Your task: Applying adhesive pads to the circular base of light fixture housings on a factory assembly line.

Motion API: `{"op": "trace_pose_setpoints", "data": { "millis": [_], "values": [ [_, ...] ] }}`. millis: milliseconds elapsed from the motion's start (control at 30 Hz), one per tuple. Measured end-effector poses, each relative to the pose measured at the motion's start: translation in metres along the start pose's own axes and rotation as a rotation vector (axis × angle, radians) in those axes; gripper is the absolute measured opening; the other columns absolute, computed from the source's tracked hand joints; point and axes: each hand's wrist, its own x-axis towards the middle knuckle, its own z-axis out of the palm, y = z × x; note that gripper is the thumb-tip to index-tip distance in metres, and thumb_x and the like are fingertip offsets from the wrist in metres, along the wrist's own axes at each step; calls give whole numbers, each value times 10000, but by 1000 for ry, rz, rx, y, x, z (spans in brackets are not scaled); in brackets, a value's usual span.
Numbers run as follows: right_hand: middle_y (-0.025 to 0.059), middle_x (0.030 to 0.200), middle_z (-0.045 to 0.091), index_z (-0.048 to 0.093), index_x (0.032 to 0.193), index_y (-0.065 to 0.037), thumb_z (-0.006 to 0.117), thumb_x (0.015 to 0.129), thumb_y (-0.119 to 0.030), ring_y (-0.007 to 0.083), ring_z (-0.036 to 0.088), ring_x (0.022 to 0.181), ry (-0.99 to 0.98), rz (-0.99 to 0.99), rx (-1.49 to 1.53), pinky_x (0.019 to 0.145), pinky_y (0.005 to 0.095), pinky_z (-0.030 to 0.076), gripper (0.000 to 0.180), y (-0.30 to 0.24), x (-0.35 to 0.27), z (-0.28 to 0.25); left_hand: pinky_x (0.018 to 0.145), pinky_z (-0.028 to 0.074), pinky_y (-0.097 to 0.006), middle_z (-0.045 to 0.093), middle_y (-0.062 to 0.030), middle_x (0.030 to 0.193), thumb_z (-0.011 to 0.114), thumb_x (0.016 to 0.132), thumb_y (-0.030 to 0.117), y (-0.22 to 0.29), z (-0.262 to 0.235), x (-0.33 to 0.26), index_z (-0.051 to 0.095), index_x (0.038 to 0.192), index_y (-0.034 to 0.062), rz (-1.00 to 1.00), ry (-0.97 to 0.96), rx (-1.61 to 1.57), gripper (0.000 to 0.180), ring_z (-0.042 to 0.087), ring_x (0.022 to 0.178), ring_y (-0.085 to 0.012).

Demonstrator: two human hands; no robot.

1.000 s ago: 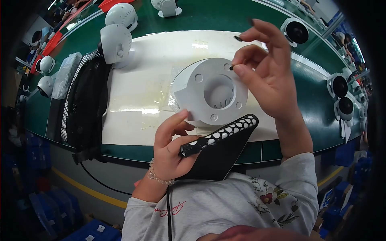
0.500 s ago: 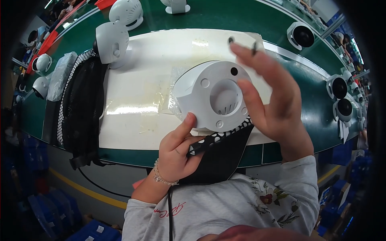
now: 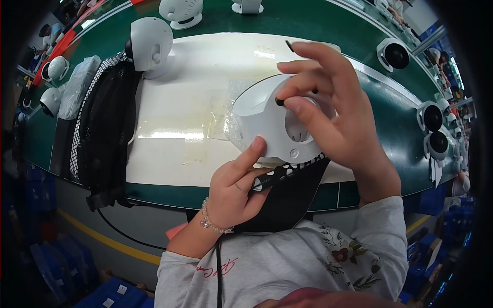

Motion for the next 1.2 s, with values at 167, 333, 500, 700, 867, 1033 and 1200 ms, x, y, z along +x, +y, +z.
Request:
{"op": "trace_pose_setpoints", "data": {
  "millis": [167, 333, 500, 700, 867, 1033, 1200],
  "values": [
    [127, 1076, 577, 467, 1125, -51, 576, 753, -22, 305, 476, 1111, -137, -259, -508, 990, 405, 256, 389, -16, -11, -7, 640, 477, -288, 427, -183, 1265, 590, 524, -38, 1, -1, 0, 611, 872, -8, -33, -13, -23, 350, 602, 754, -243],
    [183, 1320, 349, 556, 883, -40, 578, 761, -47, 356, 234, 1275, -4, -124, -303, 994, 405, 255, 125, -4, -34, -10, 699, 485, -296, 417, -212, 1261, 586, 528, -54, 0, -1, 1, 603, 873, -24, -7, -12, -24, 346, 601, 877, -273],
    [186, 1353, 299, 567, 804, -41, 587, 764, -82, 347, 84, 1316, -83, 98, -153, 968, 362, 292, 61, -6, -47, 1, 585, 447, -247, 329, -279, 1298, 645, 627, -77, -3, -1, 5, 531, 787, -33, 68, -12, -4, 201, 511, 556, -136],
    [178, 1334, 337, 572, 762, -39, 565, 775, -113, 335, 124, 1312, -79, 120, -139, 990, 387, 234, 75, -10, -50, 3, 590, 446, -250, 327, -278, 1300, 642, 635, -80, -2, 1, 4, 527, 801, -34, 66, 1, -4, 207, 512, 566, -135],
    [147, 1260, 439, 627, 843, -81, 514, 832, -200, 332, 271, 1251, 55, -150, -786, 1021, 427, 96, 164, -13, -67, 12, 797, 466, -306, 409, -233, 1257, 616, 612, -66, -1, 2, 2, 597, 875, -41, 19, 25, -59, 265, 538, 1037, -311],
    [113, 1225, 469, 639, 975, -131, 416, 882, -322, 333, 311, 1215, 99, -365, -1078, 1022, 451, 55, 308, -15, -79, 15, 787, 470, -307, 405, -232, 1261, 620, 612, -59, 0, 2, 4, 600, 856, -35, 9, 31, -59, 246, 537, 1039, -314],
    [122, 1256, 437, 639, 958, -111, 483, 851, -313, 342, 287, 1236, -62, -29, -744, 1012, 464, 83, 277, -35, -72, 3, 694, 487, -302, 429, -214, 1248, 607, 531, -64, 2, 3, 0, 607, 850, -7, 36, 57, -47, 325, 590, 897, -268]
  ]
}}
